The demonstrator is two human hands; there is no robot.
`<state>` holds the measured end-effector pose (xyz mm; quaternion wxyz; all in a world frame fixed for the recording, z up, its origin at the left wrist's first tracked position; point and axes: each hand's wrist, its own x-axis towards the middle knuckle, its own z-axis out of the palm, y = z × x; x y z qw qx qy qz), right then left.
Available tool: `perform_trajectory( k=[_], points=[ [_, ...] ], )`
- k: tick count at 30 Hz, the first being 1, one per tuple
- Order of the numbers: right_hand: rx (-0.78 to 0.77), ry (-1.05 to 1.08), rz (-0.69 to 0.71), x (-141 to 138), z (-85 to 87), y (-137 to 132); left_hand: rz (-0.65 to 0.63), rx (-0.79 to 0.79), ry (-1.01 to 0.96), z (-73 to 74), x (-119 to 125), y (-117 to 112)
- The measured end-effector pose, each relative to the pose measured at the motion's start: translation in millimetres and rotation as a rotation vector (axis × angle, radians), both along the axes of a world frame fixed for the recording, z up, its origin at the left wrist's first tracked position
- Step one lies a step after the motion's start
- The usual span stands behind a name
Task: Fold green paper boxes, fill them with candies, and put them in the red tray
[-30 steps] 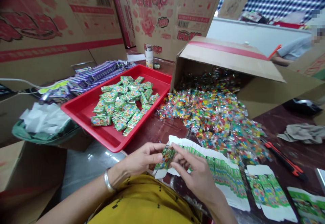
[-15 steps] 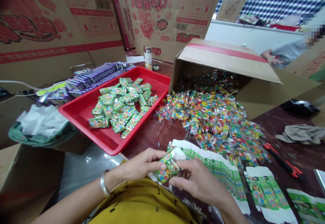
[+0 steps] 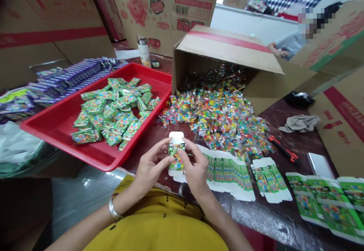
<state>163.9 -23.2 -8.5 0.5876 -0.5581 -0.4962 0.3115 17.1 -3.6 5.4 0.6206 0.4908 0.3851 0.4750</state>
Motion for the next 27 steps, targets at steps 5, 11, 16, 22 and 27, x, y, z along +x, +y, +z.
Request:
perform_trajectory(
  k=[5,11,16,22,27],
  points=[
    [0.037,-0.125,0.088,6.6,-2.5,5.3,-0.208,0.004,0.059,-0.3,-11.3,6.0],
    [-0.018,0.209,0.201,6.9,2.5,12.2,-0.070,-0.040,0.045,-6.1,-11.8,5.6],
    [-0.152,0.175,0.344,14.3,12.7,19.3,-0.081,0.029,0.144,-4.3,-15.9,1.7],
    [-0.280,0.152,0.389,24.0,15.5,29.5,-0.155,0.047,0.184,-0.2,-20.2,-1.7],
    [-0.081,-0.101,0.340,21.3,18.6,20.7,-0.152,0.024,0.169,4.6,-20.7,-0.4]
  ],
)
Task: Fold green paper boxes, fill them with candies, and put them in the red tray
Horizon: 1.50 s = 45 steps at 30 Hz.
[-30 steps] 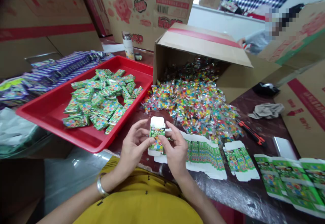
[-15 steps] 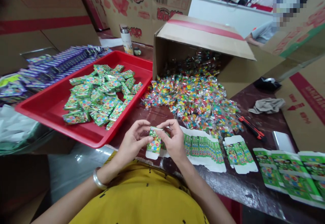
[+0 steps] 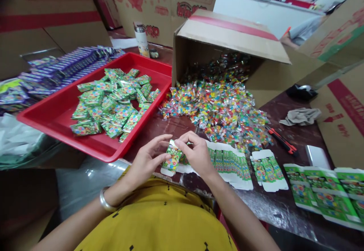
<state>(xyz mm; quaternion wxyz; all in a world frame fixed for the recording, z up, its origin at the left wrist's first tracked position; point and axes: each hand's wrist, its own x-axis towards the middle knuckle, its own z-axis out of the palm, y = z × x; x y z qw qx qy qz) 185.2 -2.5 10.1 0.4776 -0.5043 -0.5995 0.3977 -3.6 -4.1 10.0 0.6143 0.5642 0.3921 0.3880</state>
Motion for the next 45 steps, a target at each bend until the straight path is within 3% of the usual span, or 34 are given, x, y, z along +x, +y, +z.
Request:
perform_trajectory(
  k=[5,7,10,12,15,16,19,22,26,30,35,39,42,45],
  points=[
    [0.228,-0.161,-0.007,-7.2,-6.2,-17.2,-0.007,-0.046,-0.019,-4.9,2.0,-1.3],
    [0.194,-0.165,0.025,-6.5,-9.3,-19.1,-0.030,-0.058,-0.014,-9.6,3.2,-1.9],
    [-0.009,-0.125,0.094,10.7,-10.2,-13.6,-0.064,-0.065,0.007,-14.5,2.7,-0.1],
    [-0.045,-0.219,-0.032,36.5,-9.2,-5.3,-0.016,-0.062,0.028,-15.9,0.4,3.3],
    [0.033,-0.619,-0.499,84.9,-10.8,11.7,0.108,-0.061,0.069,-16.2,-2.8,9.3],
    [0.013,-0.741,-0.584,98.7,-12.9,17.9,0.130,-0.078,0.074,-15.9,-2.9,11.0],
    [-0.033,-0.885,-0.625,121.2,-21.7,36.0,0.105,-0.207,0.024,-13.7,0.1,13.5],
    [0.017,-0.937,-0.629,121.6,-27.7,50.9,0.052,-0.310,-0.024,-11.1,3.7,13.1],
    [0.036,-0.976,-0.685,122.2,-25.5,62.2,-0.043,-0.335,-0.020,-14.0,2.7,11.6],
    [-0.014,-0.953,-0.623,126.4,-22.4,67.6,-0.038,-0.381,-0.071,-21.2,4.4,8.7],
    [0.043,-0.818,-0.574,122.3,-18.6,70.2,-0.060,-0.436,-0.185,-21.1,11.6,5.3],
    [0.095,-0.346,-0.501,111.5,-0.5,54.8,-0.094,-0.459,-0.236,-22.4,12.4,7.7],
    [0.039,-0.011,-0.331,91.0,17.0,33.9,-0.057,-0.320,-0.144,-26.6,15.7,10.0],
    [-0.004,0.179,-0.234,63.9,28.2,15.8,-0.087,-0.217,-0.100,-27.9,22.3,9.6]
  ],
)
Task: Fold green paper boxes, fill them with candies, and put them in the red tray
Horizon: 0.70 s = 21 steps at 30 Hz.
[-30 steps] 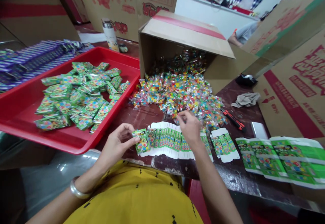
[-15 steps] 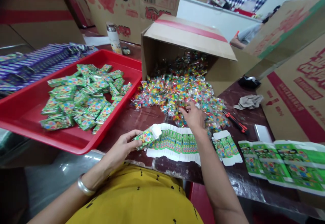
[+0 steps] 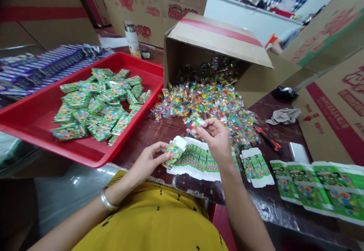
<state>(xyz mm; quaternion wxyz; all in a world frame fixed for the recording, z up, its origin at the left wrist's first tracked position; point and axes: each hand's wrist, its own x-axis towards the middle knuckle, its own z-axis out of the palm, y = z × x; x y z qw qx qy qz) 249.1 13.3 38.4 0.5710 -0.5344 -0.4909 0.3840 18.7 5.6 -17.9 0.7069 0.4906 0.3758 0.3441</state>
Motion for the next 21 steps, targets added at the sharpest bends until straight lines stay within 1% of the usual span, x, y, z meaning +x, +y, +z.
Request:
perform_trajectory(
  k=[1,3,7,10,12,15,16,19,21],
  points=[
    [0.007,0.025,0.009,-8.4,1.8,-4.4,-0.010,0.008,-0.006,0.8,2.0,-0.7],
    [0.030,0.001,0.015,-22.2,3.4,-10.6,-0.009,-0.005,-0.034,3.6,4.3,-2.2],
    [0.096,-0.184,0.088,-36.9,2.0,-14.8,0.048,-0.038,-0.093,9.2,2.7,-4.2],
    [0.130,-0.309,0.104,-39.4,1.0,-15.1,0.076,-0.051,-0.126,11.4,0.6,-4.8],
    [0.126,-0.383,0.116,-38.3,2.8,-15.8,0.081,-0.038,-0.135,12.9,-0.1,-5.6],
    [0.087,-0.499,0.203,-35.0,10.2,-17.8,0.093,0.037,-0.085,17.1,-1.4,-7.3],
    [0.091,-0.528,0.204,-34.3,13.1,-18.3,0.102,0.070,-0.052,18.9,-2.1,-7.9],
    [0.172,-0.559,0.136,-34.8,18.9,-17.5,0.117,0.140,0.029,23.9,-3.8,-9.5],
    [0.222,-0.595,0.187,-37.0,18.5,-15.9,0.120,0.158,0.046,25.9,-4.5,-10.3]
  ],
)
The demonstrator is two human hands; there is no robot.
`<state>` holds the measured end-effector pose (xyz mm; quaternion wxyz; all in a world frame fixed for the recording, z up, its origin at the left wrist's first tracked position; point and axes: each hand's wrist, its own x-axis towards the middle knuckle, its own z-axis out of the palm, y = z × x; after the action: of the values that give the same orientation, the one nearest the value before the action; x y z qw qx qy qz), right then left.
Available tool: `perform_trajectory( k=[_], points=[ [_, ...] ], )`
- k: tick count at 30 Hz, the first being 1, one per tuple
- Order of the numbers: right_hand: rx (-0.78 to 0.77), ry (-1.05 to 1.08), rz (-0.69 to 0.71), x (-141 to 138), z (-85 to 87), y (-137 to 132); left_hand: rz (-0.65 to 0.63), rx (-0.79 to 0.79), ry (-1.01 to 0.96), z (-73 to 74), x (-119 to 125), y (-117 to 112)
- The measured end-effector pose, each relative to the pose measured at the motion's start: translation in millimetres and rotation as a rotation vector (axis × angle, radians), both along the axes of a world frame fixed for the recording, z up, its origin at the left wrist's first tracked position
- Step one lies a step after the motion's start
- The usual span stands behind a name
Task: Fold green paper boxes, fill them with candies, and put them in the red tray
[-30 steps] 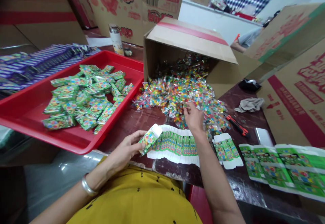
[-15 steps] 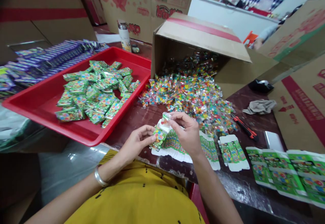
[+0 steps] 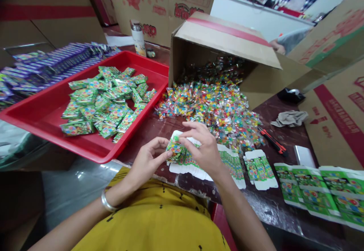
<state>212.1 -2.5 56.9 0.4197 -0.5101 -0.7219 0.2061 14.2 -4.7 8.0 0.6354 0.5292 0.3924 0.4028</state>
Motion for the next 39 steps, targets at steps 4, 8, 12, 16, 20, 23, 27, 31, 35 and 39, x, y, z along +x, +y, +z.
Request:
perform_trajectory(
  k=[4,8,12,16,20,23,27,31,35,39],
  points=[
    [-0.137,0.068,0.134,-5.8,-11.1,-1.6,0.044,0.022,-0.029,1.9,-0.6,-1.5],
    [-0.335,0.427,0.016,-14.3,-32.3,-12.7,0.020,0.033,-0.105,3.0,-1.3,-3.4],
    [-0.291,0.455,-0.067,-24.0,-48.4,-19.6,-0.053,0.005,-0.099,0.7,-2.4,-3.5],
    [-0.183,0.457,-0.091,-30.9,-50.9,-18.0,-0.069,0.033,-0.084,-0.7,-2.7,-1.7],
    [-0.191,0.611,-0.094,-34.9,-45.5,-14.2,0.010,0.027,-0.136,1.2,-1.4,-2.4],
    [-0.272,0.619,-0.007,-33.5,-38.9,-9.6,0.046,0.071,-0.071,2.7,-2.1,-4.7],
    [-0.417,0.567,0.002,-25.6,-31.7,-1.1,0.034,0.155,0.030,4.3,-6.4,-6.6],
    [-0.437,0.545,0.026,-19.5,-26.7,5.7,-0.021,0.183,0.084,6.6,-10.3,-7.5],
    [-0.371,0.504,0.050,-22.7,-22.3,2.5,-0.041,0.205,0.117,9.4,-13.3,-8.2],
    [-0.283,0.415,-0.002,-25.1,-22.9,-3.1,-0.035,0.217,0.147,9.3,-14.8,-7.9]
  ],
)
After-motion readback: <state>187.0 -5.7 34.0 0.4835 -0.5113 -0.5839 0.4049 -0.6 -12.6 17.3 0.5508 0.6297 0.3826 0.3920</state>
